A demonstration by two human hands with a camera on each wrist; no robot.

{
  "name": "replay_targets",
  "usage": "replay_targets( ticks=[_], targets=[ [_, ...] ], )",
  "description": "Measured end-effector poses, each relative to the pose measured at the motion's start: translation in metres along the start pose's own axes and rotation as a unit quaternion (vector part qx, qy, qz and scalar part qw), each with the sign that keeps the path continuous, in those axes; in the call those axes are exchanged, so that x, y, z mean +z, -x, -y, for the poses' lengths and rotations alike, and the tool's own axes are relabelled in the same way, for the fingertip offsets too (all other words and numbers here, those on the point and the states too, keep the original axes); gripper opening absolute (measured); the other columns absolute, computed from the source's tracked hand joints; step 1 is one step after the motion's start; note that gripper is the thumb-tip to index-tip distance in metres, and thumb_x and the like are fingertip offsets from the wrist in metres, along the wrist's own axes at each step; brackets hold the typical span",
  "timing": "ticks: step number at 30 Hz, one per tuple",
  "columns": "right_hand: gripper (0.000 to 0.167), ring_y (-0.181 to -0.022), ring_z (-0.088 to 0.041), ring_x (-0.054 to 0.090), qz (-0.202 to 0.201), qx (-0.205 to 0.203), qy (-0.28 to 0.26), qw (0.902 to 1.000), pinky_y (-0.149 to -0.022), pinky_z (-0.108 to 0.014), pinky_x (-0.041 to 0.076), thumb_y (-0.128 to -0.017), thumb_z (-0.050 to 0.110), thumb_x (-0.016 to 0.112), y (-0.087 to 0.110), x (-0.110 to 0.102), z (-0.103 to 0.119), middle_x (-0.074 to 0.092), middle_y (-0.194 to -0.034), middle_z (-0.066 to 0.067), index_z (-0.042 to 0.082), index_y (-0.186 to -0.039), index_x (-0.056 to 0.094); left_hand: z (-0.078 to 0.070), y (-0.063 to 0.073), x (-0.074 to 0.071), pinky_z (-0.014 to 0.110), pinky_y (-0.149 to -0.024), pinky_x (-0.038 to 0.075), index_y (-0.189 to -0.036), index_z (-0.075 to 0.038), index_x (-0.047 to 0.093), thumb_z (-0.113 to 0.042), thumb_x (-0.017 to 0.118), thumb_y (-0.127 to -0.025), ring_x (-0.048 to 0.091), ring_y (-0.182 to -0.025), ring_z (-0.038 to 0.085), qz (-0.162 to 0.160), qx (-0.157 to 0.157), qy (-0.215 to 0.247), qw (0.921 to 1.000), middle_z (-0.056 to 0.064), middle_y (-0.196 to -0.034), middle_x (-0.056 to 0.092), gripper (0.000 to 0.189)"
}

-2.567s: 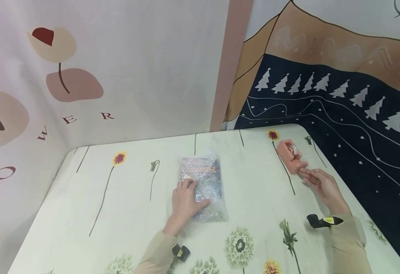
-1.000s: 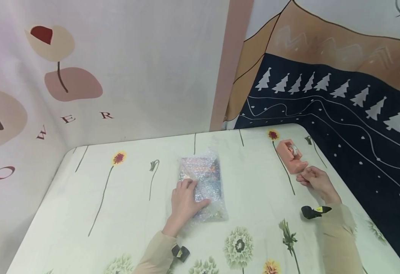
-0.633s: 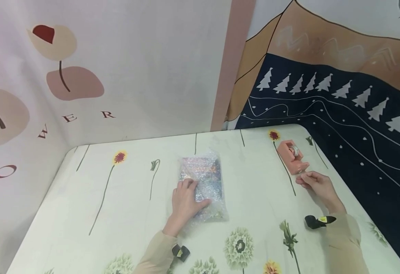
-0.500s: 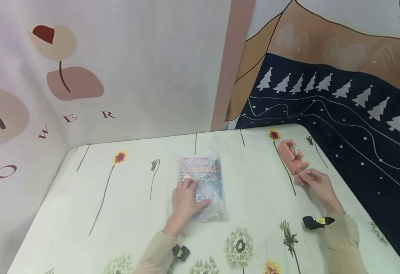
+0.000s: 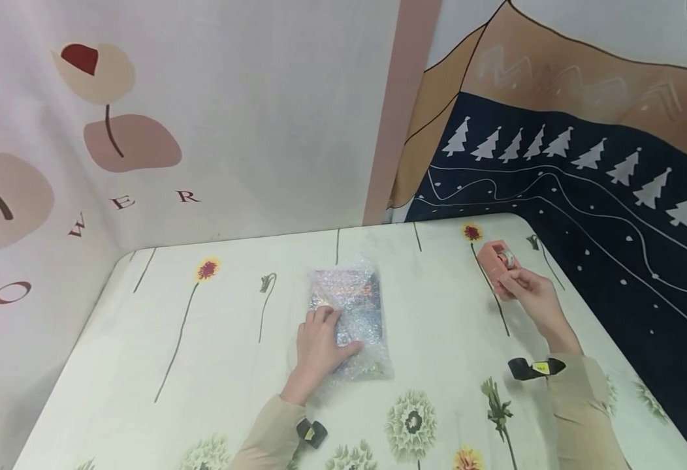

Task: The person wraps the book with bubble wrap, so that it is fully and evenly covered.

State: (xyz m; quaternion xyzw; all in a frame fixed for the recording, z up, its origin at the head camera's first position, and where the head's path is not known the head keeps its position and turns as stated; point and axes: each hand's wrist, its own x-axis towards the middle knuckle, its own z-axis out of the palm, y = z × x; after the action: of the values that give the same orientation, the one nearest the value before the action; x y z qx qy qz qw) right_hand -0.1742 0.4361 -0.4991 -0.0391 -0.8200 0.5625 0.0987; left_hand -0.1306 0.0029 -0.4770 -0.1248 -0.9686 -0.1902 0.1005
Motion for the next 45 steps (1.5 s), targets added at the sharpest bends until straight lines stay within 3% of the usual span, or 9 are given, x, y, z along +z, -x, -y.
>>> replay_targets(
  ticks=[10, 14, 15, 19, 22, 26, 30, 38, 45],
  targets=[
    [0.028, -0.074, -0.007, 0.068, 0.009, -0.025, -0.016, 0.9995, -0.058, -0.019, 0.053, -0.091, 0.028, 0.060, -0.015, 0.012, 0.002, 0.070, -0.082, 0.003, 0.001, -0.099, 0.059, 0.000, 0.000, 0.000, 0.037, -0.078, 0.042, -0.114, -0.008, 0.064, -0.057, 0.077, -0.065, 0.048, -0.103, 0.025, 0.001, -0.002, -0.006, 1.0000, 0.008, -0.115, 0.054, 0.070],
    [0.025, -0.077, -0.009, 0.068, 0.019, -0.035, -0.017, 0.9990, -0.063, -0.018, 0.053, -0.092, 0.024, 0.060, -0.023, 0.019, 0.002, 0.069, -0.087, -0.001, 0.001, -0.101, 0.060, 0.000, 0.000, 0.000, 0.038, -0.078, 0.042, -0.114, -0.008, 0.064, -0.057, 0.076, -0.066, 0.048, -0.103, 0.025, 0.005, -0.004, -0.005, 1.0000, 0.008, -0.115, 0.054, 0.070],
    [0.023, -0.078, -0.011, 0.068, 0.036, -0.040, -0.044, 0.9976, -0.068, -0.019, 0.053, -0.093, 0.021, 0.058, -0.023, 0.022, 0.010, 0.069, -0.088, -0.004, 0.000, -0.101, 0.061, 0.000, 0.000, 0.000, 0.038, -0.078, 0.042, -0.114, -0.008, 0.064, -0.057, 0.076, -0.066, 0.048, -0.103, 0.025, 0.006, -0.004, -0.004, 1.0000, 0.008, -0.115, 0.054, 0.069],
    [0.020, -0.081, -0.015, 0.068, 0.057, -0.063, -0.059, 0.9946, -0.073, -0.021, 0.053, -0.093, 0.017, 0.058, -0.032, 0.030, 0.010, 0.069, -0.093, -0.009, -0.001, -0.101, 0.062, 0.000, 0.000, 0.000, 0.037, -0.077, 0.042, -0.112, -0.008, 0.064, -0.056, 0.077, -0.065, 0.048, -0.102, 0.025, 0.003, -0.001, -0.005, 1.0000, 0.008, -0.114, 0.054, 0.068],
    [0.019, -0.083, -0.013, 0.068, 0.061, -0.079, -0.034, 0.9944, -0.071, -0.019, 0.053, -0.092, 0.018, 0.060, -0.035, 0.039, 0.018, 0.064, -0.099, -0.005, 0.000, -0.100, 0.063, 0.000, 0.001, 0.000, 0.037, -0.076, 0.042, -0.111, -0.008, 0.065, -0.056, 0.077, -0.065, 0.048, -0.101, 0.025, -0.003, 0.002, -0.006, 1.0000, 0.008, -0.112, 0.054, 0.068],
    [0.021, -0.083, -0.009, 0.067, 0.087, -0.090, -0.021, 0.9919, -0.072, -0.017, 0.052, -0.093, 0.015, 0.058, -0.019, 0.059, 0.076, 0.060, -0.101, -0.002, -0.004, -0.101, 0.062, 0.000, 0.001, 0.000, 0.037, -0.075, 0.042, -0.110, -0.008, 0.065, -0.057, 0.077, -0.064, 0.048, -0.100, 0.025, -0.006, 0.003, -0.009, 0.9999, 0.008, -0.112, 0.055, 0.068],
    [0.015, -0.078, -0.004, 0.067, 0.111, -0.095, -0.037, 0.9886, -0.071, -0.015, 0.052, -0.094, 0.005, 0.054, -0.005, 0.076, 0.124, 0.069, -0.090, 0.005, -0.007, -0.099, 0.059, 0.000, 0.001, 0.000, 0.037, -0.076, 0.043, -0.111, -0.008, 0.065, -0.057, 0.077, -0.065, 0.048, -0.101, 0.025, -0.002, 0.000, -0.008, 1.0000, 0.008, -0.113, 0.055, 0.069],
    [0.022, -0.077, -0.005, 0.066, 0.143, -0.079, -0.005, 0.9865, -0.071, -0.017, 0.052, -0.094, 0.012, 0.056, -0.006, 0.103, 0.143, 0.069, -0.086, 0.007, -0.009, -0.100, 0.058, 0.000, 0.001, 0.000, 0.038, -0.079, 0.043, -0.112, -0.009, 0.064, -0.058, 0.076, -0.065, 0.048, -0.103, 0.025, 0.000, -0.003, -0.005, 1.0000, 0.008, -0.115, 0.054, 0.069],
    [0.020, -0.078, -0.008, 0.066, 0.189, -0.080, -0.016, 0.9787, -0.073, -0.021, 0.052, -0.095, 0.011, 0.055, -0.005, 0.128, 0.155, 0.068, -0.088, -0.005, -0.008, -0.099, 0.059, 0.000, 0.001, 0.001, 0.039, -0.080, 0.043, -0.112, -0.009, 0.064, -0.058, 0.077, -0.064, 0.048, -0.104, 0.026, 0.000, -0.003, 0.000, 1.0000, 0.008, -0.115, 0.054, 0.069]
  ],
)
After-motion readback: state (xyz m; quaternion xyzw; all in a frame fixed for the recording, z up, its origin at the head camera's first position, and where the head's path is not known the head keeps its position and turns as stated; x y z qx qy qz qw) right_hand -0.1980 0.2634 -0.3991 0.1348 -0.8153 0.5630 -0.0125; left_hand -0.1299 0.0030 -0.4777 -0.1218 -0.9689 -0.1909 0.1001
